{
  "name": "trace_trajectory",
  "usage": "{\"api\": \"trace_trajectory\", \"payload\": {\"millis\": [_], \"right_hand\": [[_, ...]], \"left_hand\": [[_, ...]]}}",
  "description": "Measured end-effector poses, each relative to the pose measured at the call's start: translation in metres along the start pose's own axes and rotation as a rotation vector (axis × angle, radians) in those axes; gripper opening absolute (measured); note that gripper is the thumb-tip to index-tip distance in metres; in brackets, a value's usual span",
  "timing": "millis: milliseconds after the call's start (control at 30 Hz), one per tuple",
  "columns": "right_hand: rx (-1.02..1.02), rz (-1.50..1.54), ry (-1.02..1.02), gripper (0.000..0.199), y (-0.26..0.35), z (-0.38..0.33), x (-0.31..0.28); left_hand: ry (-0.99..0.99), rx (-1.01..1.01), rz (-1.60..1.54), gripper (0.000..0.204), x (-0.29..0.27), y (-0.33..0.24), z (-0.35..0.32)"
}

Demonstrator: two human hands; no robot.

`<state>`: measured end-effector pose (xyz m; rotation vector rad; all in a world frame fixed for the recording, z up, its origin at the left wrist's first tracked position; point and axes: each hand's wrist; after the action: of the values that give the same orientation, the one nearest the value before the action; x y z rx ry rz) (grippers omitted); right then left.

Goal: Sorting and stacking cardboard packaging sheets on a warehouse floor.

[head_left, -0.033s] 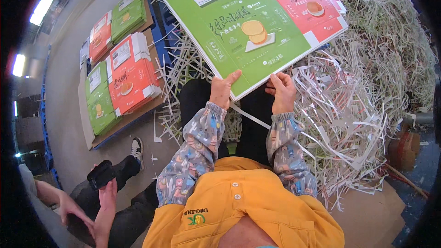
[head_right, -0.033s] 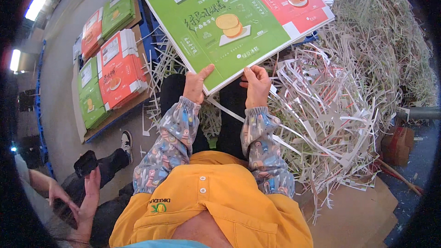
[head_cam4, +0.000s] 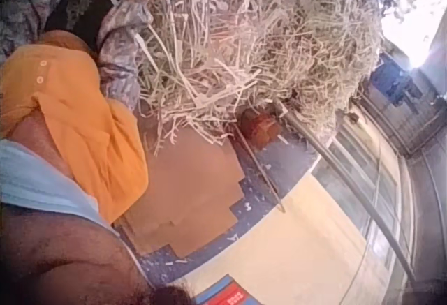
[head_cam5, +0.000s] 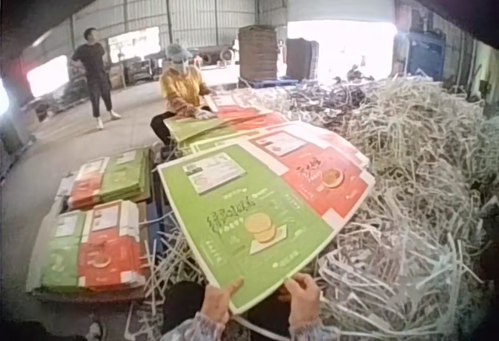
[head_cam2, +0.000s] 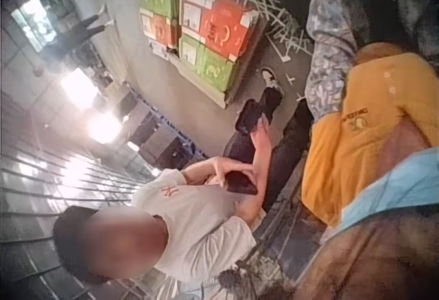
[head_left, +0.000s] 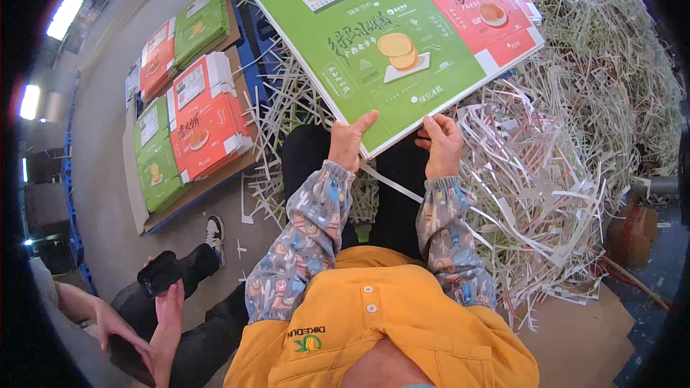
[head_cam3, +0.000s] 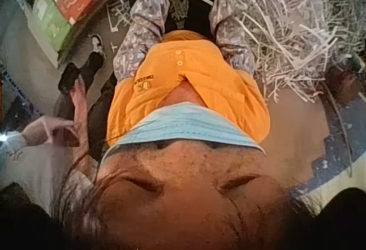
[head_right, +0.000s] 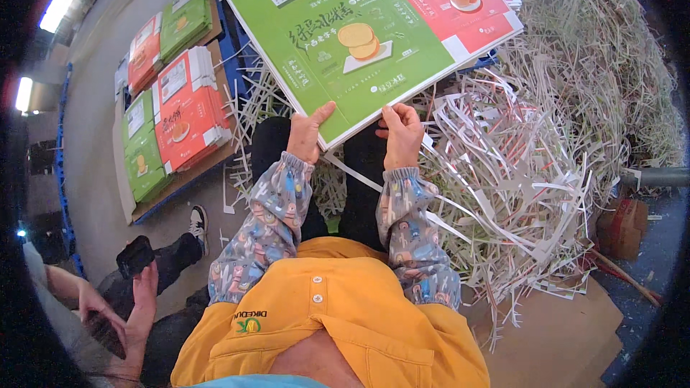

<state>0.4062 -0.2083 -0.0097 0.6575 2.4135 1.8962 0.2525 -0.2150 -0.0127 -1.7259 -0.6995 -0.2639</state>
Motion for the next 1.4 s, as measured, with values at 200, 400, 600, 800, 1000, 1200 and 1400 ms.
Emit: {"api": "trace_trajectory", "payload": {"millis": [200,400,600,800,1000,1200,1400], "right_hand": [[0.152,0.187,0.047,0.014,-0.002,0.003,0.002],[0.209,0.286,0.173,0.015,-0.007,0.010,-0.008],[0.167,0.484,0.284,0.013,-0.012,0.010,-0.010],[0.199,0.680,0.466,0.009,-0.016,0.012,-0.013],[0.272,0.974,0.562,0.010,-0.025,0.022,-0.015],[0.166,0.354,0.352,0.015,-0.010,0.009,-0.009],[0.188,0.296,0.222,0.020,0.005,0.001,0.000]], "left_hand": [[-0.018,-0.005,0.015,0.032,0.003,-0.004,-0.010],[-0.056,0.031,-0.089,0.028,0.008,-0.002,-0.011],[-0.074,0.008,-0.161,0.030,0.008,-0.004,-0.010],[-0.060,-0.017,-0.217,0.032,0.009,-0.008,-0.009],[-0.043,-0.004,-0.242,0.033,0.010,-0.006,-0.008],[-0.011,0.016,-0.224,0.033,0.011,-0.010,-0.010],[-0.019,0.012,-0.193,0.032,0.012,-0.011,-0.011]]}}
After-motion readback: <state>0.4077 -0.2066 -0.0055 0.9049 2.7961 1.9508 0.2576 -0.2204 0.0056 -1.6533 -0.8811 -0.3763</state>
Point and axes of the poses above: each hand's wrist, its own z-axis towards the middle knuckle, its own x-axis out of the palm, y = z × x, and after that the axes turned 2 degrees about x, right-handed
